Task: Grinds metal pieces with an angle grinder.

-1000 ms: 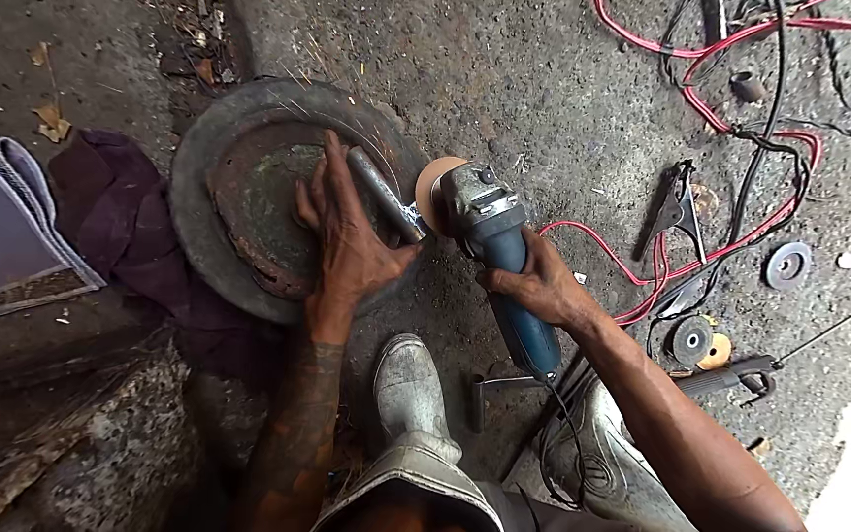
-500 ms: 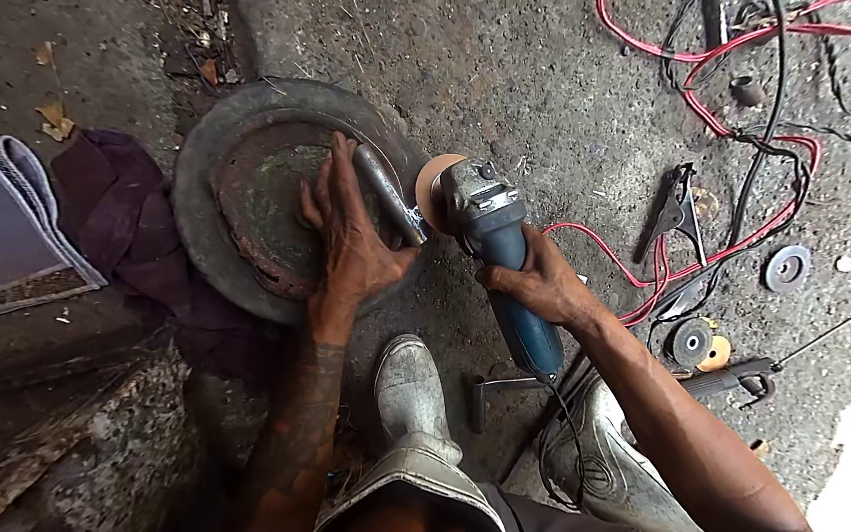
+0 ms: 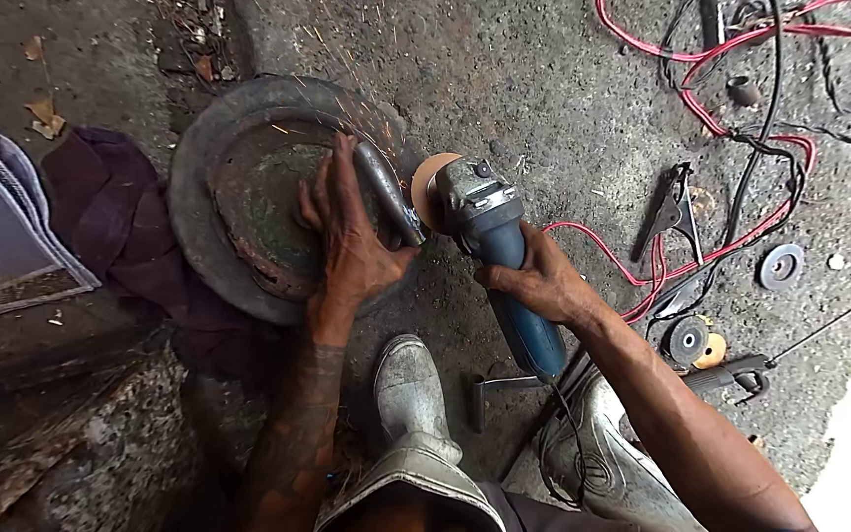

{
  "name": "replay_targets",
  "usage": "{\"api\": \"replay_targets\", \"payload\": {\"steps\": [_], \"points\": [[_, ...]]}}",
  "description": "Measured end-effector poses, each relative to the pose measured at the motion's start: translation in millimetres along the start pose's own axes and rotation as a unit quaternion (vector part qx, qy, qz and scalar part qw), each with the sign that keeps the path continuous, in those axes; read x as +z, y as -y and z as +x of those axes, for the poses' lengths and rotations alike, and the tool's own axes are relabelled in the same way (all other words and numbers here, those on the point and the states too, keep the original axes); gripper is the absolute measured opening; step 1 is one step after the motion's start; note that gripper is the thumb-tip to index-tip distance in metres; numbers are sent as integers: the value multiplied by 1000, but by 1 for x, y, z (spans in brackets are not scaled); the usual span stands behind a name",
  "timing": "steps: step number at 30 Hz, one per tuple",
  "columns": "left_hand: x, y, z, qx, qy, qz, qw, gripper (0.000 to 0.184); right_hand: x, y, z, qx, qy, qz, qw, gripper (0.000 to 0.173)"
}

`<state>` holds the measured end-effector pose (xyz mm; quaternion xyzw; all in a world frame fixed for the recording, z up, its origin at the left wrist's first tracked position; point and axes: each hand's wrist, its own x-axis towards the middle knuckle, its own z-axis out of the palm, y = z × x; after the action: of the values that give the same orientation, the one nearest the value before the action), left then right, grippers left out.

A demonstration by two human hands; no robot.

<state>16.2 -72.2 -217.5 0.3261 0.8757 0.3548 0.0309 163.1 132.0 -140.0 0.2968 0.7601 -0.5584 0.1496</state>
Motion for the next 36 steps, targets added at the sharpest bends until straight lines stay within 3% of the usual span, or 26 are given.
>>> {"api": "replay_targets", "payload": {"steps": [5,14,17,21,23,28,33,36], "points": [[7,6,6,17,-38,-9,999,144,0,3,-1,-1,7,-9,1000,47],[-1,-4,-2,10,-1,3,1000,137,-2,5,1,-1,19,16,1000,43],[-1,-3,1,12,-5,22,1000,141,-4,4,0,-5,12,47,999,42],[-23,6,14,-10,46,0,999,148,-7,4,-9,-2,-18,108,994,40],[-39,13,20,-23,61,-17,998,137,-10,3,-13,-6,-34,124,992,39],[-50,20,37,-80,59,45,994,57,-11,-4,-19,7,-57,150,987,40],[-45,15,63,-124,144,108,976,38,-5,-13,-22,17,-67,147,987,41],[-50,15,73,-143,159,54,975,34,-1,-13,-23,13,-63,123,990,44]]}}
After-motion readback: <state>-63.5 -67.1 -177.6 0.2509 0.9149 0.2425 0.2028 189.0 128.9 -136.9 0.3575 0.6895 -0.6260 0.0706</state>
